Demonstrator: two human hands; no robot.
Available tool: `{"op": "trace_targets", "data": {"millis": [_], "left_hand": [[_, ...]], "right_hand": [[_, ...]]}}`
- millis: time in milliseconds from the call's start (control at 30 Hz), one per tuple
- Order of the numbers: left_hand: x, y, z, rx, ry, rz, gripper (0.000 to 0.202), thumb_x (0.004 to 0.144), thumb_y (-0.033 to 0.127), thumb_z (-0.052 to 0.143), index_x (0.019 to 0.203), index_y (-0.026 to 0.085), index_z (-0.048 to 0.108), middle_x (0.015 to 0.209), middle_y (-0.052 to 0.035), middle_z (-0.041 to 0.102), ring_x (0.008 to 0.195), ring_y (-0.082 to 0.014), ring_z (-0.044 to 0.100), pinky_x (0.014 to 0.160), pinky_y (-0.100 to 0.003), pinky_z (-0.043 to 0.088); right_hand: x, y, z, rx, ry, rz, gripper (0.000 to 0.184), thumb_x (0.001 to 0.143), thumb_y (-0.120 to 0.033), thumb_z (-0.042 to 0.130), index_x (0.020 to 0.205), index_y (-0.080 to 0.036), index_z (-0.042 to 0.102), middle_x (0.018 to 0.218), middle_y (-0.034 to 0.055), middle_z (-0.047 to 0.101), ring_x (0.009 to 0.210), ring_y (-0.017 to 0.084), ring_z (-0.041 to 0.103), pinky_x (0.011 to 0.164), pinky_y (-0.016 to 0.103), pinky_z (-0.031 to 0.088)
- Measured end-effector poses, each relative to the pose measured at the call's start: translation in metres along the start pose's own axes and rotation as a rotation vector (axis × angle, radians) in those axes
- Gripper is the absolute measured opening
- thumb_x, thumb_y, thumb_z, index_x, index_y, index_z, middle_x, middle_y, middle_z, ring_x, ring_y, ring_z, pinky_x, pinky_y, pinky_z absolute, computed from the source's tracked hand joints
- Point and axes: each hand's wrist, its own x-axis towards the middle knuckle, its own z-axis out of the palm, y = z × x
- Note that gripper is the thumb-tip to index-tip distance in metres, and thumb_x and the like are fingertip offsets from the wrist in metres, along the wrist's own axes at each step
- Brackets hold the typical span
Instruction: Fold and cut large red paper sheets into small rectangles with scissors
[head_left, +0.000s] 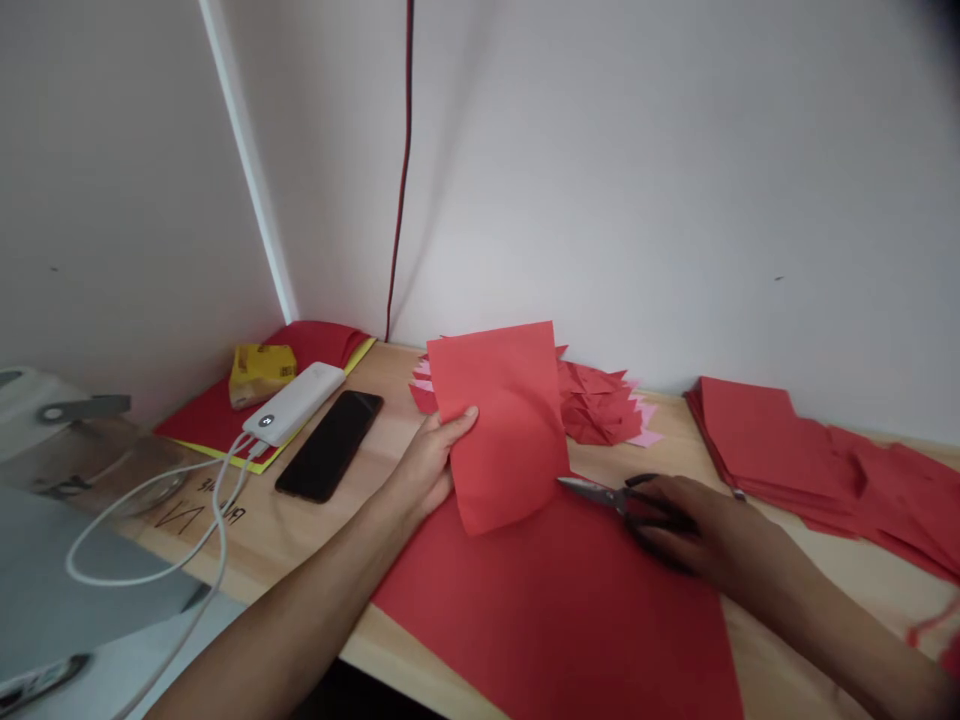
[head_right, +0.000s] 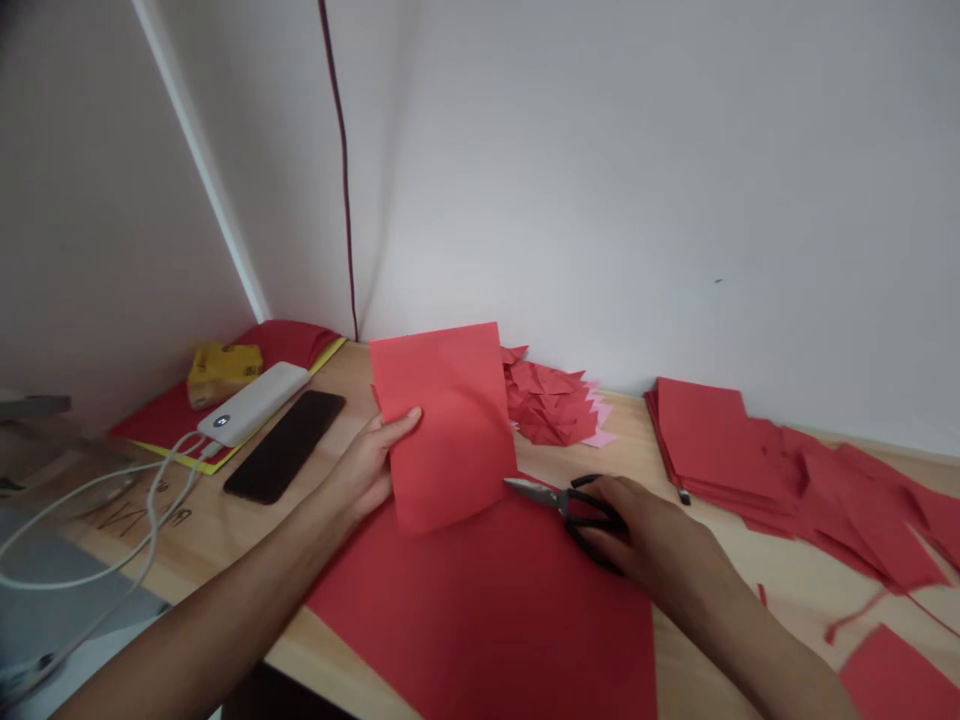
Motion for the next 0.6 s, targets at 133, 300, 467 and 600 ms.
{"op": "trace_targets", "data": {"millis": [133, 300, 467, 600], "left_hand": [[0.0, 0.006, 0.001, -0.004, 0.015, 0.014, 0.022, 0.081, 0.017, 0.069, 0.102, 0.01, 0.071, 0.095, -0.011, 0.076, 0.08, -0.0208, 0.073, 0.084, -0.035, 0.056], [-0.002, 0.011, 0.002, -0.05, -0.009, 0.031, 0.023, 0.084, 0.015, 0.065, 0.106, 0.011, 0.069, 0.101, -0.0107, 0.075, 0.084, -0.0201, 0.072, 0.083, -0.033, 0.057], [-0.005, 0.002, 0.0, -0.096, -0.165, -0.149, 0.022, 0.086, 0.015, 0.062, 0.106, 0.009, 0.069, 0.101, -0.0133, 0.075, 0.085, -0.0218, 0.072, 0.082, -0.034, 0.056], [-0.008, -0.008, 0.0, -0.12, -0.243, -0.225, 0.024, 0.086, 0.016, 0.063, 0.108, 0.008, 0.068, 0.106, -0.0153, 0.073, 0.092, -0.023, 0.071, 0.088, -0.035, 0.055]], "right_hand": [[-0.005, 0.01, -0.006, -0.016, -0.134, 0.015, 0.027, 0.077, -0.039, 0.063, 0.103, -0.036, 0.068, 0.106, 0.0003, 0.073, 0.088, 0.027, 0.069, 0.066, 0.033, 0.053], [-0.003, 0.013, -0.012, -0.03, -0.077, -0.08, 0.032, 0.086, -0.051, 0.056, 0.111, -0.034, 0.066, 0.11, 0.0047, 0.07, 0.092, 0.027, 0.068, 0.073, 0.037, 0.055], [0.003, -0.012, -0.023, 0.11, 0.139, -0.136, 0.057, 0.091, -0.046, 0.053, 0.144, -0.033, 0.039, 0.118, 0.0087, 0.068, 0.086, 0.023, 0.07, 0.07, 0.035, 0.057], [0.011, -0.039, -0.028, 0.156, 0.058, -0.344, 0.057, 0.094, -0.027, 0.047, 0.147, -0.04, 0.034, 0.132, 0.0059, 0.061, 0.101, 0.021, 0.068, 0.077, 0.032, 0.058]]}}
